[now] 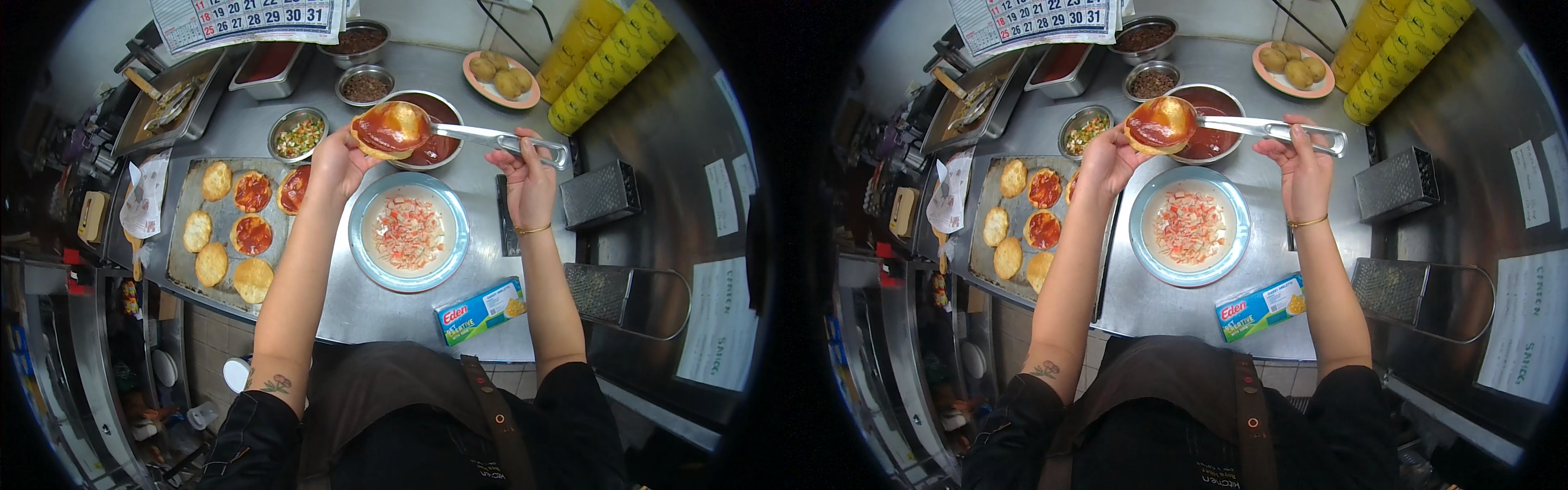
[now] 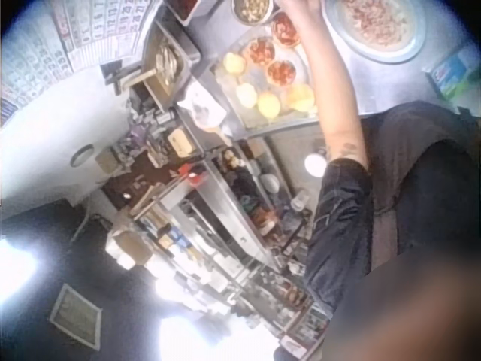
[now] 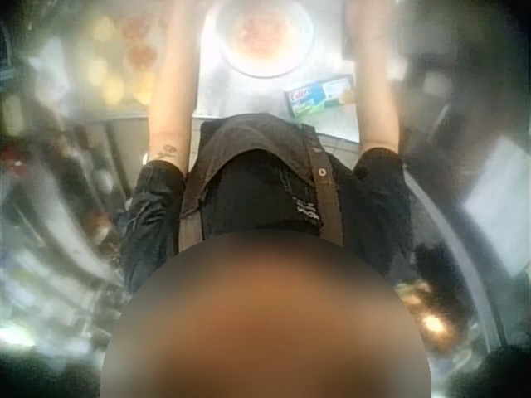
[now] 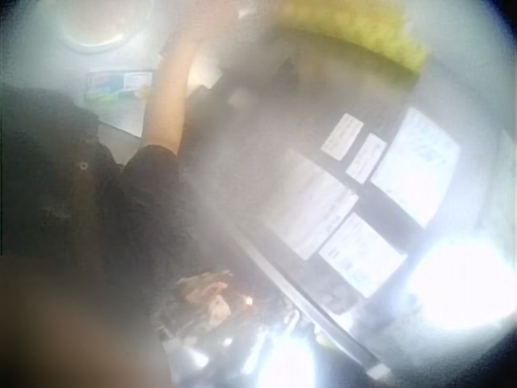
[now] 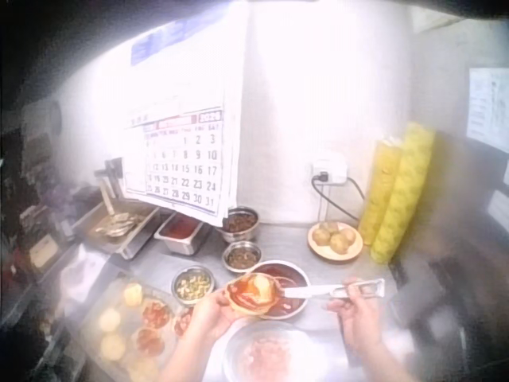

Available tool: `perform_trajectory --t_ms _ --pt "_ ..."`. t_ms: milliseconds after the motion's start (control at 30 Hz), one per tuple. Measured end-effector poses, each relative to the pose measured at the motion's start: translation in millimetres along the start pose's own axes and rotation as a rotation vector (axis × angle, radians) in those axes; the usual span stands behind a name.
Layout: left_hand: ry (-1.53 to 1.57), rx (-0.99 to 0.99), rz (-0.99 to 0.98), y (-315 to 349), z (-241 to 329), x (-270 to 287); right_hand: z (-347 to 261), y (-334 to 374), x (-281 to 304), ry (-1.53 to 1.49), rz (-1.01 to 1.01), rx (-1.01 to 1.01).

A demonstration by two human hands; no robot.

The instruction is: The person spreads tomato sauce onto small round dough bases using a ladle, then sprinkles chopped vegetables and shredded cheese on top. The prepared items remain on a metal baking tray.

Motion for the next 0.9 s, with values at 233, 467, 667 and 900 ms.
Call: perform_trajectory --t_ms 233,467,667,900 --pt "-0.054 0.072 0.037 2 1 -4 -10 1 -14 0.076 -0.085 0.061" --pt "0.07 0.05 0.037 7 3 -7 -11 -5 9 0.08 -0.024 0.088" --pt "0.097 -0.022 -0.067 4 -1 -4 -2 -8 26 -0.007 0.071 0.061" --pt "0.094 -0.084 -0.172 6 -6 -12 12 -16 27 -0.116 0.142 -0.011"
Point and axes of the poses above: each hand's wrist, its own y-axis away from the middle knuckle, its own x-axis out of the back of the hand, z = x × y, the point moved 8 cm from there along -y, towards the middle knuckle, and after that the axes turned 6 degrees about -z, right-handed, at the moved point
